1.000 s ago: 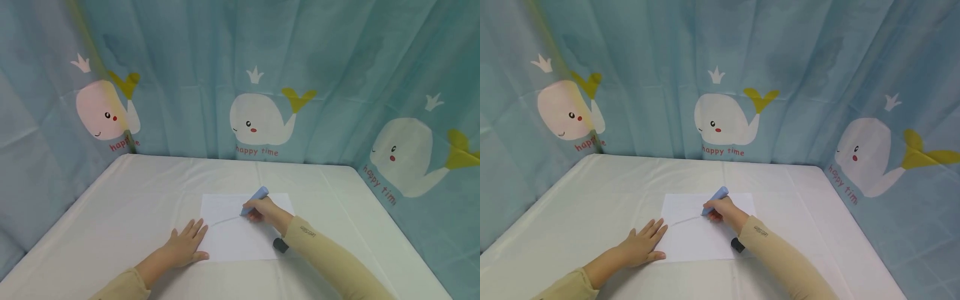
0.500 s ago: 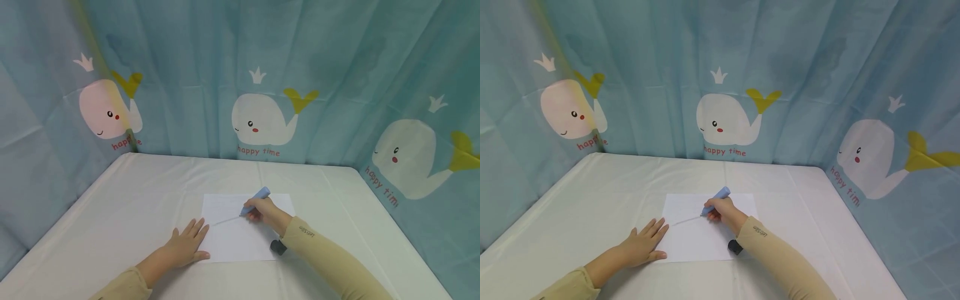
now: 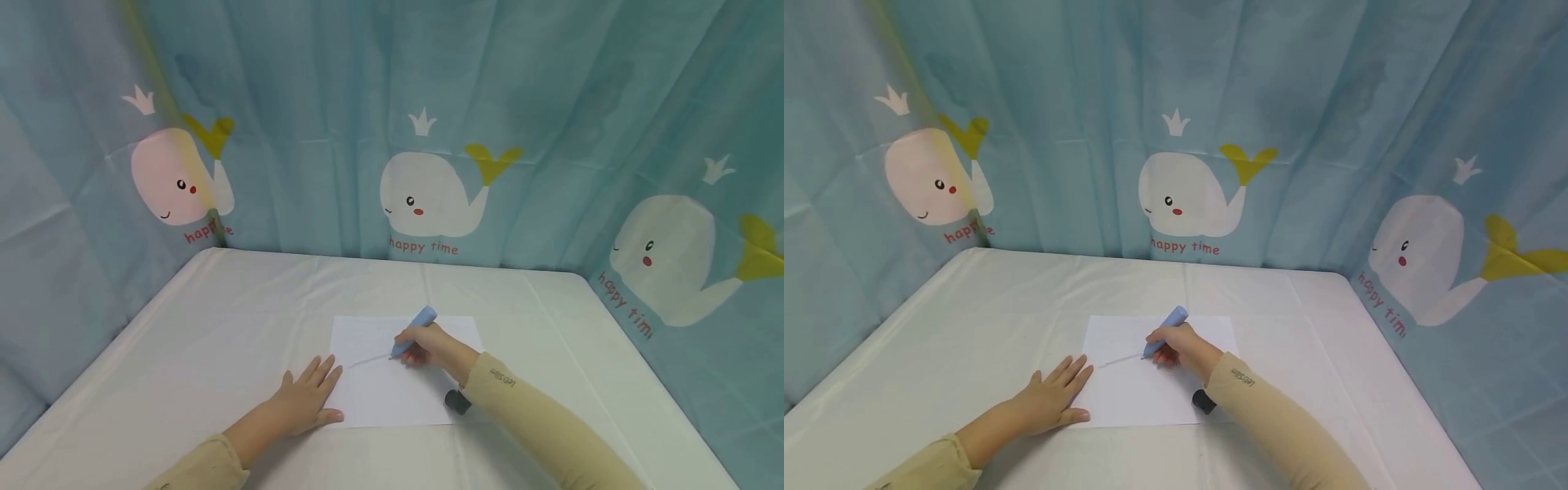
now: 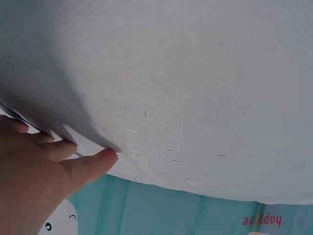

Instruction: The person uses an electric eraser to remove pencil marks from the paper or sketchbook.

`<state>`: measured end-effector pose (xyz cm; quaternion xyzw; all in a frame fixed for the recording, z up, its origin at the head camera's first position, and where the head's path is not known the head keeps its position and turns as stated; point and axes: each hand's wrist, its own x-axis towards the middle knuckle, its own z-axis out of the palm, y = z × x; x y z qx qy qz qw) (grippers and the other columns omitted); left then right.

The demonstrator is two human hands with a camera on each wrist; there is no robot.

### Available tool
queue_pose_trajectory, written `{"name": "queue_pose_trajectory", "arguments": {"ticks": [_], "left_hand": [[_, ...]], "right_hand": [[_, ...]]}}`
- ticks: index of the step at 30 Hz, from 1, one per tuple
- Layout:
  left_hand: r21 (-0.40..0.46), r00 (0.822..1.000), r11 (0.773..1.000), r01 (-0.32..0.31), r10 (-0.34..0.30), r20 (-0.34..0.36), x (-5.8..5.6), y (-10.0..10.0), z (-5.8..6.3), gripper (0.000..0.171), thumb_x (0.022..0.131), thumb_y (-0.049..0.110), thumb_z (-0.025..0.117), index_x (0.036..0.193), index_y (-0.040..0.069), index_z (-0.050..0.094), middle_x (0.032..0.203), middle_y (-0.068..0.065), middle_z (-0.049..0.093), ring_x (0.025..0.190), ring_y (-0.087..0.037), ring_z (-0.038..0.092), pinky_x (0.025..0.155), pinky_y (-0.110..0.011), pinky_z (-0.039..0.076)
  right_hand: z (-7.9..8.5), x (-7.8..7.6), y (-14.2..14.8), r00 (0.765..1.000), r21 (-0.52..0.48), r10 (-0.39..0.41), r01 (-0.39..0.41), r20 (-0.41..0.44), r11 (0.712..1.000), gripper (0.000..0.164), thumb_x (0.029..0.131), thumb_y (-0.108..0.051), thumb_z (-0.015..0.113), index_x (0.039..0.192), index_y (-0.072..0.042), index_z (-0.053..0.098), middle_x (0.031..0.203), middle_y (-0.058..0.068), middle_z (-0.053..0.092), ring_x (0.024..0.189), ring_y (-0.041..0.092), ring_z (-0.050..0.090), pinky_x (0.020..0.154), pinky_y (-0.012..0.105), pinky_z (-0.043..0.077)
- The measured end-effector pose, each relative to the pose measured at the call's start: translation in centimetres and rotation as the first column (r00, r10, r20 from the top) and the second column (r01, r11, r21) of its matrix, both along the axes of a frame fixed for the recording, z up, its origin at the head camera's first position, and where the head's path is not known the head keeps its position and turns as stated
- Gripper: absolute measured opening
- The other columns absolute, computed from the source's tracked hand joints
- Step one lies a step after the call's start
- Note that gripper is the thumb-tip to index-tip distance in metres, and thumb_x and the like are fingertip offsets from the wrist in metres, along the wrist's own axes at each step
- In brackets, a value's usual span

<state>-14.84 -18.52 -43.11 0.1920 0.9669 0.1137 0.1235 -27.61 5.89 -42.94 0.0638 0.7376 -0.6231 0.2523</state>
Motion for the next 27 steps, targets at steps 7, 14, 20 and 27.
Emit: {"name": "queue_pose_trajectory", "arguments": {"ticks": [7,14,20,27], "left_hand": [[-0.004,1.000,1.000,0.003,-0.003,-0.003,0.05,0.09,0.24,0.084,0.091,0.054,0.057,0.147,-0.004,0.034,0.156,-0.026,0.022,0.142,-0.046,0.017,0.097,-0.078,0.018],[-0.002,1.000,1.000,0.006,-0.006,0.000,0.07,0.07,0.28,0.084,0.091,0.054,0.057,0.147,-0.004,0.033,0.156,-0.026,0.022,0.143,-0.046,0.016,0.097,-0.078,0.018],[0.002,1.000,1.000,0.013,-0.013,-0.002,0.00,0.12,0.10,0.085,0.091,0.055,0.056,0.147,-0.004,0.032,0.156,-0.026,0.021,0.142,-0.046,0.017,0.097,-0.078,0.018],[-0.003,1.000,1.000,0.014,-0.014,-0.007,-0.03,0.07,-0.14,0.084,0.091,0.054,0.056,0.147,-0.004,0.033,0.156,-0.025,0.022,0.142,-0.046,0.017,0.097,-0.078,0.019]], "right_hand": [[0.13,0.04,0.05,1.000,-0.001,0.009,-0.009,-0.004,1.000,0.025,0.085,-0.007,0.068,0.104,0.007,0.059,0.063,0.008,0.061,0.049,0.010,0.054,0.051,0.019,0.046],[0.17,0.07,0.05,0.999,-0.001,0.049,-0.049,-0.009,0.999,0.024,0.085,-0.008,0.068,0.102,0.007,0.061,0.063,0.008,0.061,0.049,0.010,0.055,0.052,0.020,0.046],[0.27,0.09,0.28,1.000,-0.036,0.020,-0.020,0.002,0.999,0.024,0.086,-0.010,0.065,0.103,0.005,0.059,0.064,0.008,0.060,0.050,0.012,0.054,0.051,0.021,0.046],[0.23,0.18,0.08,0.999,-0.053,-0.040,0.039,-0.025,0.998,0.022,0.083,-0.006,0.063,0.101,0.006,0.058,0.064,0.007,0.059,0.051,0.011,0.053,0.050,0.020,0.045]]}}
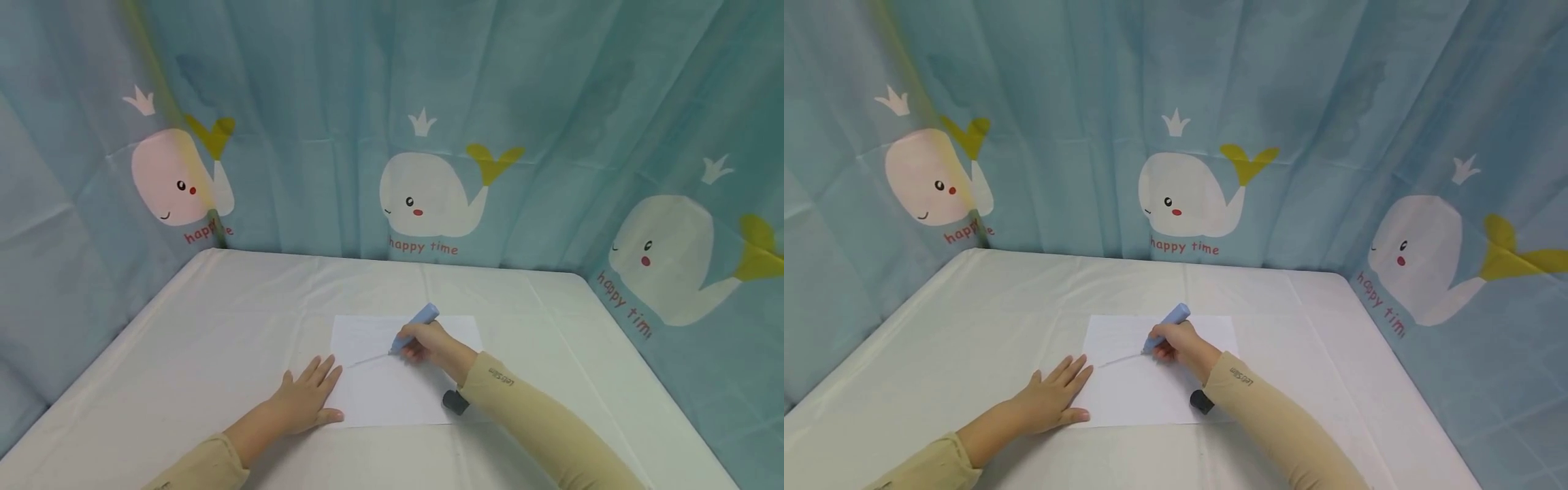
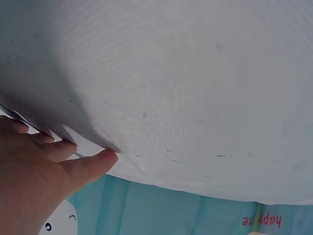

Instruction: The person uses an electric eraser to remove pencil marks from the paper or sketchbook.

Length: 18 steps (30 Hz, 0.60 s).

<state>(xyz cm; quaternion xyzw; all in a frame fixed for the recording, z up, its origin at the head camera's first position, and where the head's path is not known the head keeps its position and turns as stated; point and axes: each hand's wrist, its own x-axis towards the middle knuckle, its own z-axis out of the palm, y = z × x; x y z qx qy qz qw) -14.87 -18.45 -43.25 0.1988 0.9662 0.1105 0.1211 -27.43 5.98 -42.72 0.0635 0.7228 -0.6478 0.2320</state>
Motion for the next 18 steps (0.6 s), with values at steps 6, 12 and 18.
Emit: {"name": "queue_pose_trajectory", "arguments": {"ticks": [6,12,18], "left_hand": [[0.012,1.000,1.000,-0.004,0.004,0.002,0.12,-0.05,0.08,0.085,0.091,0.055,0.056,0.147,-0.004,0.033,0.156,-0.025,0.022,0.143,-0.046,0.017,0.097,-0.078,0.018],[0.001,1.000,1.000,-0.017,0.017,-0.001,0.15,-0.02,-0.01,0.084,0.091,0.055,0.057,0.147,-0.003,0.033,0.156,-0.024,0.022,0.143,-0.045,0.017,0.098,-0.078,0.018],[-0.003,1.000,1.000,-0.025,0.025,0.000,0.05,0.02,-0.10,0.084,0.091,0.054,0.057,0.147,-0.003,0.034,0.156,-0.024,0.023,0.143,-0.044,0.017,0.098,-0.078,0.018]], "right_hand": [[-0.39,0.12,-0.46,0.999,0.012,-0.045,0.045,-0.015,0.999,0.022,0.082,-0.006,0.065,0.100,0.007,0.060,0.062,0.006,0.058,0.048,0.010,0.052,0.050,0.020,0.044],[-0.32,0.26,-0.72,0.999,0.024,0.038,-0.039,0.006,0.999,0.025,0.085,-0.006,0.065,0.105,0.007,0.058,0.065,0.008,0.060,0.049,0.009,0.052,0.050,0.018,0.045],[-0.39,0.07,-0.79,1.000,0.028,0.012,-0.013,0.025,1.000,0.026,0.085,-0.006,0.066,0.105,0.007,0.058,0.065,0.008,0.059,0.048,0.009,0.052,0.050,0.018,0.045]]}}
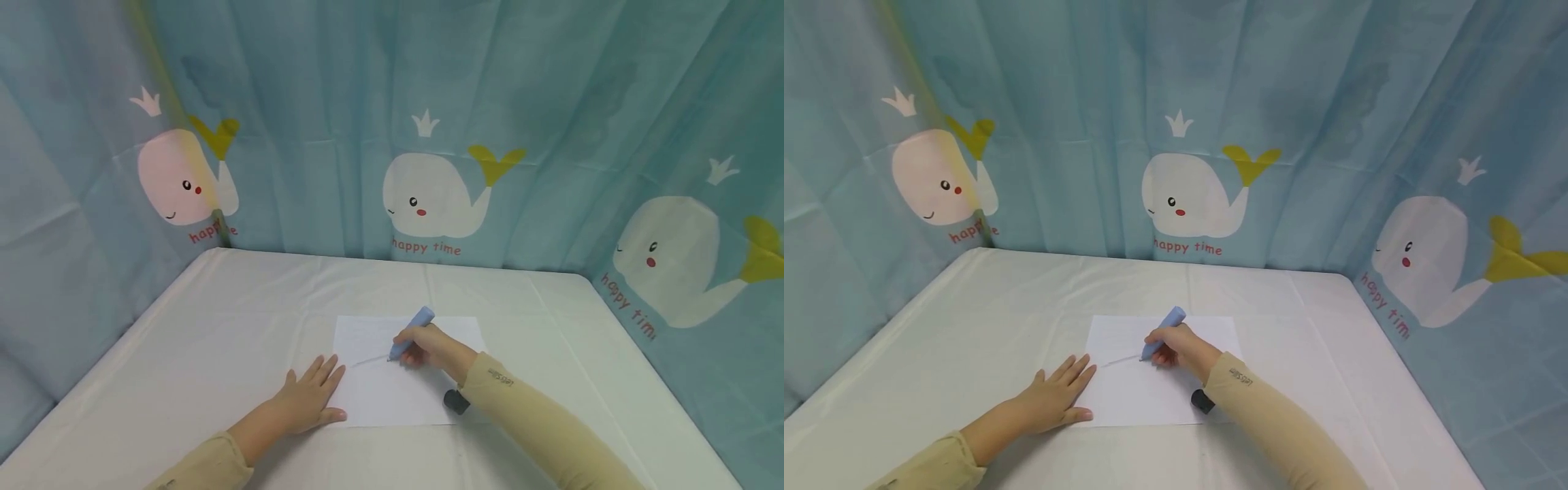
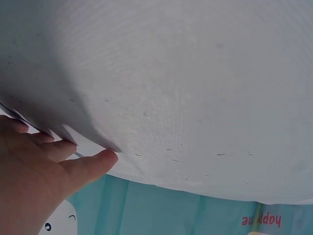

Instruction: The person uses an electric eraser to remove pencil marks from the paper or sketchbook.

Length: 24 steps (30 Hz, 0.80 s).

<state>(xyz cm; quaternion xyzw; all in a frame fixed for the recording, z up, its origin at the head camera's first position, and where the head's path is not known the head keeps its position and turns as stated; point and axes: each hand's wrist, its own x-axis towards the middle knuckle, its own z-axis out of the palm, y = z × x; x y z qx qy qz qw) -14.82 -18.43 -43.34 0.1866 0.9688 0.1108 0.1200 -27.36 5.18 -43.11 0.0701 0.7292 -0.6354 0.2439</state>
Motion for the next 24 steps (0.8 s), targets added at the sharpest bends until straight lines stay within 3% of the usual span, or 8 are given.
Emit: {"name": "queue_pose_trajectory", "arguments": {"ticks": [10,24], "left_hand": [[-0.003,1.000,1.000,0.012,-0.012,0.000,-0.04,0.07,-0.14,0.085,0.091,0.056,0.056,0.148,-0.003,0.032,0.156,-0.024,0.021,0.143,-0.045,0.016,0.098,-0.078,0.018],[0.004,1.000,1.000,0.015,-0.015,0.007,0.13,0.10,0.30,0.084,0.091,0.054,0.057,0.147,-0.004,0.033,0.156,-0.025,0.021,0.143,-0.045,0.017,0.098,-0.078,0.018]], "right_hand": [[0.06,0.12,0.20,1.000,0.021,0.024,-0.024,0.002,0.999,0.029,0.085,-0.009,0.068,0.107,0.008,0.058,0.064,0.007,0.060,0.049,0.010,0.053,0.050,0.019,0.046],[-0.07,0.20,0.00,0.995,-0.017,-0.099,0.098,-0.032,0.995,0.030,0.082,-0.006,0.067,0.107,0.007,0.056,0.063,0.007,0.059,0.047,0.009,0.052,0.049,0.018,0.045]]}}
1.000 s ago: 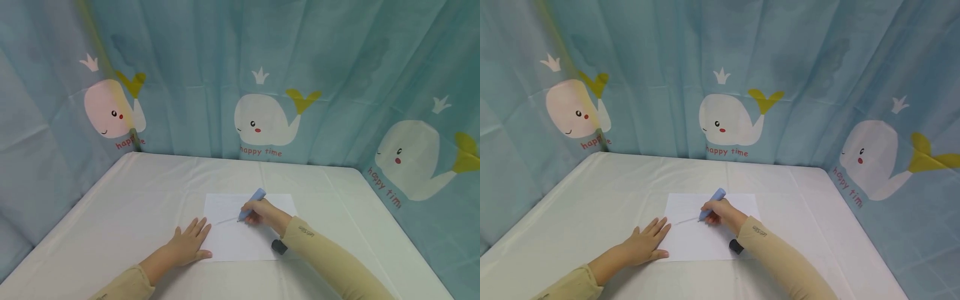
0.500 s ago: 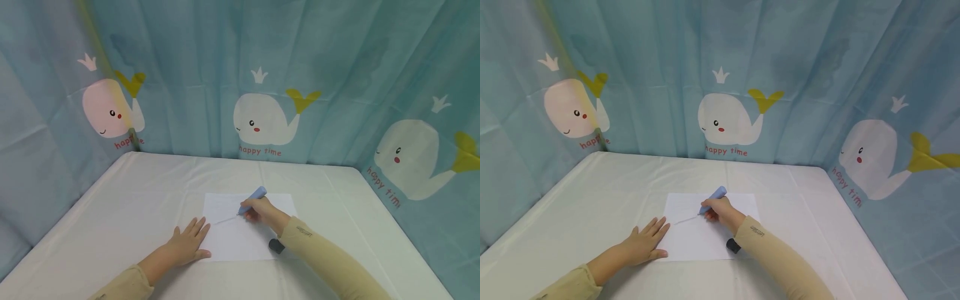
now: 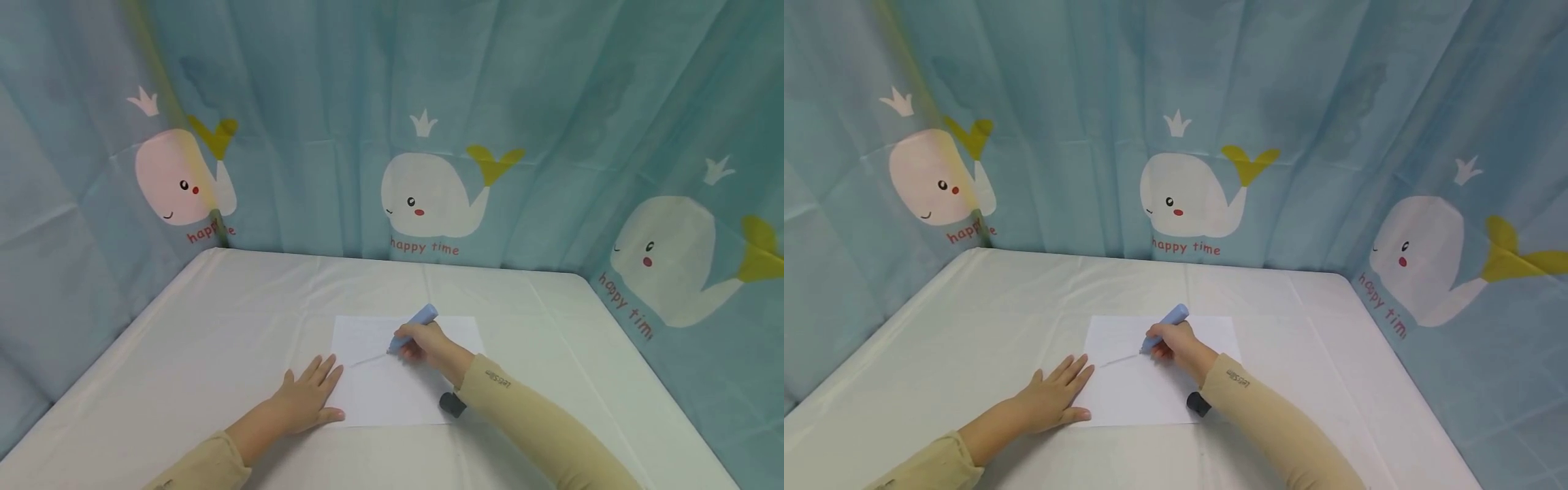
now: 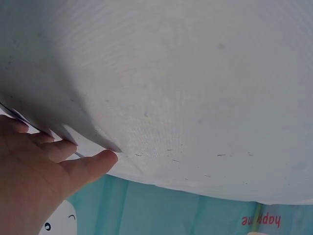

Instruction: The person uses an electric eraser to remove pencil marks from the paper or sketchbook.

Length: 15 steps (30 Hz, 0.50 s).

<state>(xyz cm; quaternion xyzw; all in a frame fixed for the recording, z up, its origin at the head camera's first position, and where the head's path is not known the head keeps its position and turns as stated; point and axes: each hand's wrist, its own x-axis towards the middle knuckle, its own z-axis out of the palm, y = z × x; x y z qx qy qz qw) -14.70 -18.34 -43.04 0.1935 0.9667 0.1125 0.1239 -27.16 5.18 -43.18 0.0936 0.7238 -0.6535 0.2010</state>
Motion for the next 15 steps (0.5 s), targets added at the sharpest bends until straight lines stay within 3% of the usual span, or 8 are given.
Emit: {"name": "queue_pose_trajectory", "arguments": {"ticks": [3,7,15], "left_hand": [[0.006,1.000,1.000,-0.005,0.005,0.008,0.00,0.00,0.02,0.085,0.091,0.054,0.057,0.148,-0.003,0.033,0.156,-0.025,0.021,0.143,-0.045,0.016,0.098,-0.078,0.017],[0.007,1.000,1.000,-0.008,0.008,0.010,0.00,0.00,0.00,0.084,0.091,0.054,0.057,0.147,-0.003,0.033,0.157,-0.024,0.021,0.143,-0.045,0.016,0.098,-0.077,0.018],[0.004,1.000,1.000,-0.014,0.014,0.005,0.07,-0.08,-0.05,0.084,0.091,0.054,0.057,0.147,-0.003,0.033,0.156,-0.024,0.021,0.143,-0.045,0.016,0.098,-0.078,0.018]], "right_hand": [[-0.05,-0.04,-0.15,1.000,-0.006,0.021,-0.021,0.005,1.000,0.029,0.083,-0.006,0.067,0.107,0.008,0.057,0.064,0.007,0.060,0.048,0.009,0.053,0.049,0.018,0.045],[0.04,0.10,-0.20,0.994,0.017,0.107,-0.107,0.031,0.994,0.027,0.084,-0.005,0.067,0.106,0.007,0.058,0.066,0.008,0.060,0.048,0.009,0.052,0.050,0.018,0.045],[0.28,0.40,-0.43,0.991,0.019,0.131,-0.131,0.029,0.991,0.030,0.085,-0.006,0.067,0.109,0.007,0.055,0.067,0.008,0.061,0.049,0.009,0.053,0.050,0.018,0.046]]}}
